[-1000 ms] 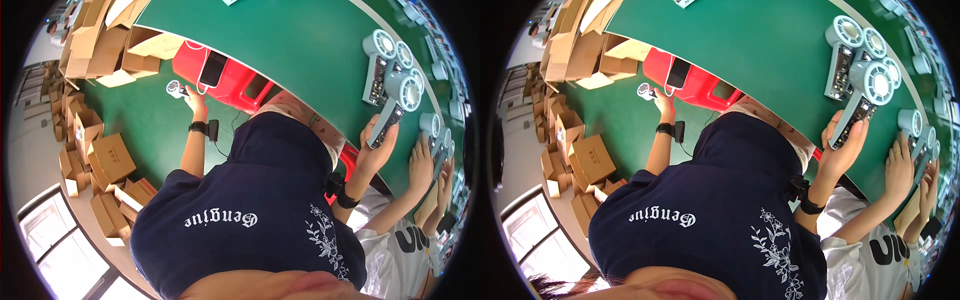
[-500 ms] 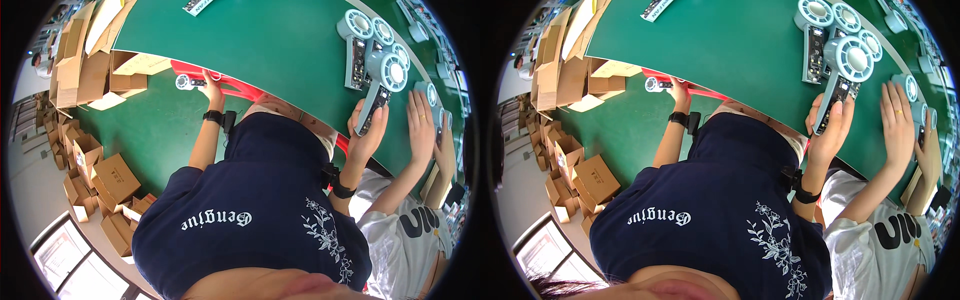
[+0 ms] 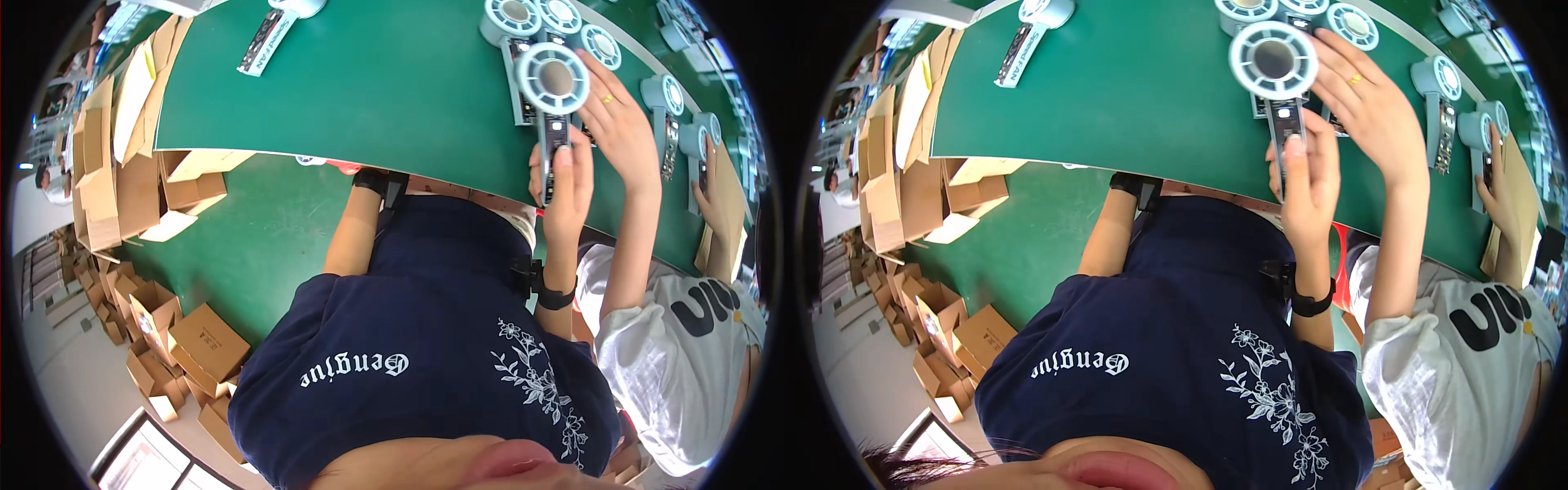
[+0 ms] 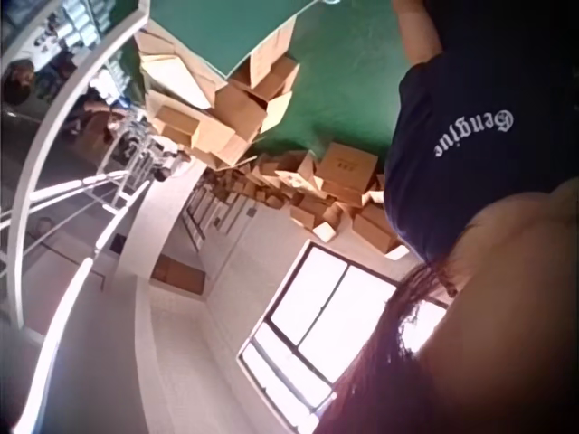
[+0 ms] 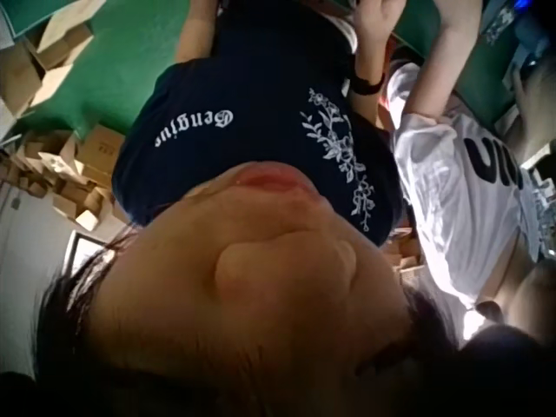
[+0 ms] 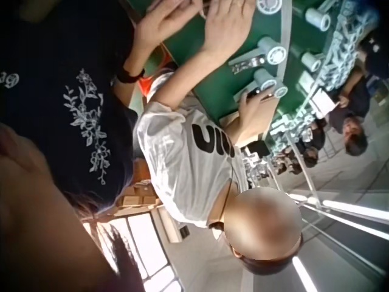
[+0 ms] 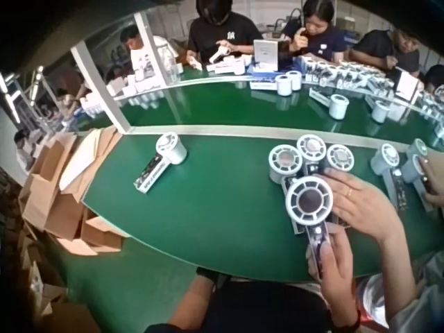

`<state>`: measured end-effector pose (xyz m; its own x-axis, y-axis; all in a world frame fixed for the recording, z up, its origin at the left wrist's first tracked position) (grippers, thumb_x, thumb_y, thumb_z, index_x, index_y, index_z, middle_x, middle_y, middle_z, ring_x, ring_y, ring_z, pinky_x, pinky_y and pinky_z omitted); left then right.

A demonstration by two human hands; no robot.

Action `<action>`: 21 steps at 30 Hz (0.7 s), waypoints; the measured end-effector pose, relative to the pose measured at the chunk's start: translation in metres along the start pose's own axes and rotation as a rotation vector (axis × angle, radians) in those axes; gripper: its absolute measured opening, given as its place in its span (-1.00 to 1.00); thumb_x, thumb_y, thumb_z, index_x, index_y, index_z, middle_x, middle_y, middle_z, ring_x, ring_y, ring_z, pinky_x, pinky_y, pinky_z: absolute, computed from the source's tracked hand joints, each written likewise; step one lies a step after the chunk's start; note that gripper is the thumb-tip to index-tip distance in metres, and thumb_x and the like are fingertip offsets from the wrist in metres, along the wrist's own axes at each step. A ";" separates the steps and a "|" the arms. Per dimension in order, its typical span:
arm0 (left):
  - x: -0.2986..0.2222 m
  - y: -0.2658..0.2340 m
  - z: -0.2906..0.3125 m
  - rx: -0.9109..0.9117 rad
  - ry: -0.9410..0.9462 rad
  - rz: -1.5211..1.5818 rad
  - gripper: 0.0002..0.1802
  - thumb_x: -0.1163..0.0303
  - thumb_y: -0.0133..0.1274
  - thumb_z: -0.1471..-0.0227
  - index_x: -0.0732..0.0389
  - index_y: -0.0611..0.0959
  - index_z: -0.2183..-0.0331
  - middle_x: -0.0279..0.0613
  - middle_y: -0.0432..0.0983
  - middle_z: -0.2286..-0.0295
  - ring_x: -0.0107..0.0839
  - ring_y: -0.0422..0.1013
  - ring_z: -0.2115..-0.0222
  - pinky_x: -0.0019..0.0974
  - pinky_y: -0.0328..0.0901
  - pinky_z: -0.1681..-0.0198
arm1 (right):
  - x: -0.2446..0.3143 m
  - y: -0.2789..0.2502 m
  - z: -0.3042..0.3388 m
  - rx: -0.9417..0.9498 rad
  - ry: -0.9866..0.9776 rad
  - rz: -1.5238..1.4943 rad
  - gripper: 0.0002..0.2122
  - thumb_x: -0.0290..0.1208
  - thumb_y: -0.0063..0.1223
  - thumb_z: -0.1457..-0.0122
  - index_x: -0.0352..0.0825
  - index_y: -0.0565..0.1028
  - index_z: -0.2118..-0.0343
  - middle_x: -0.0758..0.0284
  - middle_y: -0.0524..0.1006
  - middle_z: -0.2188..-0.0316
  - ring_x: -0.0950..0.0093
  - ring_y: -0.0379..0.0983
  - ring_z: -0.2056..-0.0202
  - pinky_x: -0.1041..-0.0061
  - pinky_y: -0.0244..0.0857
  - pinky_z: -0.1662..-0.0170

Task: Assembling components and checking the functionality of small handheld portable fans on an assembly line.

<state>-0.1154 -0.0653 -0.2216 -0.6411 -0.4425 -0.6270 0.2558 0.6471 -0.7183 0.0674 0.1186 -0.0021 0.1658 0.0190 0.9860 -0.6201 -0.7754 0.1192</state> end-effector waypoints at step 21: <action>-0.014 -0.219 0.106 -0.738 -0.725 1.105 -0.64 0.13 -0.38 -0.16 0.15 0.35 0.16 -0.35 0.19 0.56 -0.55 0.14 0.64 -0.44 0.09 0.66 | 0.007 0.018 -0.007 0.054 0.083 -0.216 -0.72 -0.29 -0.36 -0.29 -0.43 0.24 0.12 0.28 0.36 0.46 0.70 0.13 0.69 0.74 -0.04 0.72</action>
<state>-0.0860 -0.2666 -0.0879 0.1654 0.4009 -0.9011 -0.1951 0.9089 0.3686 0.0517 0.1095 0.0075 0.2254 0.2385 0.9446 -0.5346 -0.7803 0.3246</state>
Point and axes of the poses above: each hand's wrist, its own z-axis away from the middle knuckle, its own y-axis out of the palm, x = y × z, the point moved 8 cm from there along -z, towards the middle knuckle
